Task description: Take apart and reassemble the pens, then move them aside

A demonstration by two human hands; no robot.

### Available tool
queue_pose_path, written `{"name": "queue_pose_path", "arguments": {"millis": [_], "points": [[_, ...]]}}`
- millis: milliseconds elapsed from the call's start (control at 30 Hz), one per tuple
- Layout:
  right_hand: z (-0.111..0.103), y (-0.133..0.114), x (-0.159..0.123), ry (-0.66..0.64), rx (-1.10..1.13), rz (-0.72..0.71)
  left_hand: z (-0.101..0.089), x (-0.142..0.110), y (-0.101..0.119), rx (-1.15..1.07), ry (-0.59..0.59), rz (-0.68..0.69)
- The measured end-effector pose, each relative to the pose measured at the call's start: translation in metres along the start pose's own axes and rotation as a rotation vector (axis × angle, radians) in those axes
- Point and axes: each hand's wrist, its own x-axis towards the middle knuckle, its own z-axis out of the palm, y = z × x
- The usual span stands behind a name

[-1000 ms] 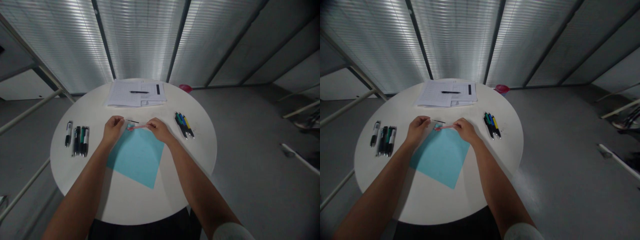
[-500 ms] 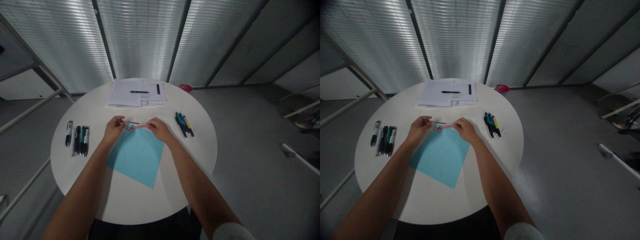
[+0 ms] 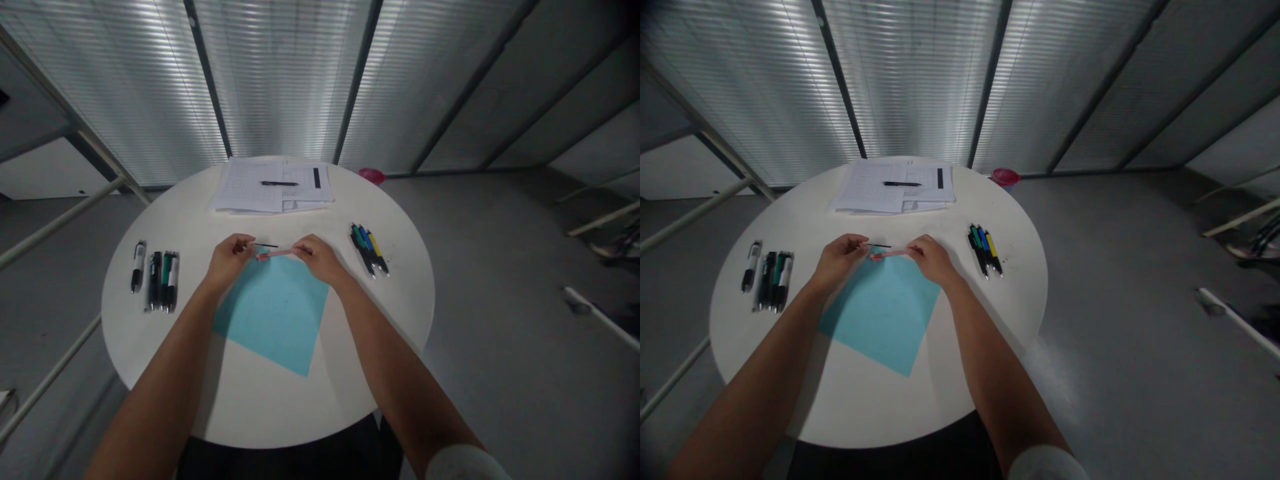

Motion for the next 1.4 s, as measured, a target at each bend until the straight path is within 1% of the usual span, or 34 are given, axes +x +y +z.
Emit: {"name": "queue_pose_path", "arguments": {"millis": [100,167,333,400,467,500,567,633,667,700,767,833,900,1000,1133,1233,1333,1400], "points": [[0.0,0.0,0.001,0.046,0.012,0.009,-0.004,0.003,0.001,-0.157,0.14,-0.007],[0.0,-0.001,0.0,0.072,0.026,0.021,-0.008,0.005,0.002,-0.278,0.229,-0.041],[-0.002,-0.001,0.0,0.122,0.09,0.042,-0.019,0.01,0.004,-0.565,0.379,-0.179],[-0.001,0.0,0.0,0.142,0.094,0.042,-0.021,0.011,0.005,-0.622,0.429,-0.214],[0.0,0.001,0.0,0.134,0.088,0.03,-0.023,0.012,0.005,-0.592,0.463,-0.232],[0.0,0.001,0.0,0.119,0.086,0.02,-0.023,0.012,0.004,-0.537,0.479,-0.23],[0.0,0.001,-0.001,0.073,0.085,0.004,-0.023,0.012,0.002,-0.346,0.522,-0.195],[0.0,-0.001,-0.002,0.015,0.078,0.004,-0.024,0.01,-0.002,-0.053,0.557,-0.104],[0.0,-0.002,-0.002,-0.007,0.07,0.01,-0.024,0.009,-0.004,0.12,0.543,-0.044],[0.0,-0.002,-0.003,-0.023,0.063,0.016,-0.025,0.008,-0.006,0.293,0.501,0.016],[-0.001,-0.004,-0.003,-0.036,0.048,0.021,-0.025,0.005,-0.011,0.553,0.36,0.093],[-0.001,-0.005,-0.004,-0.033,0.033,0.024,-0.025,0.004,-0.015,0.685,0.239,0.104],[0.0,-0.005,-0.004,-0.033,0.016,0.025,-0.025,0.004,-0.018,0.748,0.181,0.102],[0.0,-0.004,-0.003,-0.034,-0.014,0.023,-0.026,0.006,-0.022,0.778,0.145,0.082],[0.0,-0.003,-0.003,-0.035,-0.05,0.03,-0.028,0.009,-0.025,0.765,0.11,0.04],[0.001,-0.003,-0.003,-0.022,-0.046,0.035,-0.026,0.009,-0.022,0.742,0.098,0.061],[0.001,-0.004,-0.002,-0.006,0.001,0.046,-0.02,0.006,-0.012,0.625,0.05,0.099],[0.0,-0.004,-0.002,0.024,0.034,0.062,-0.014,0.002,-0.003,0.503,-0.02,0.097]]}}
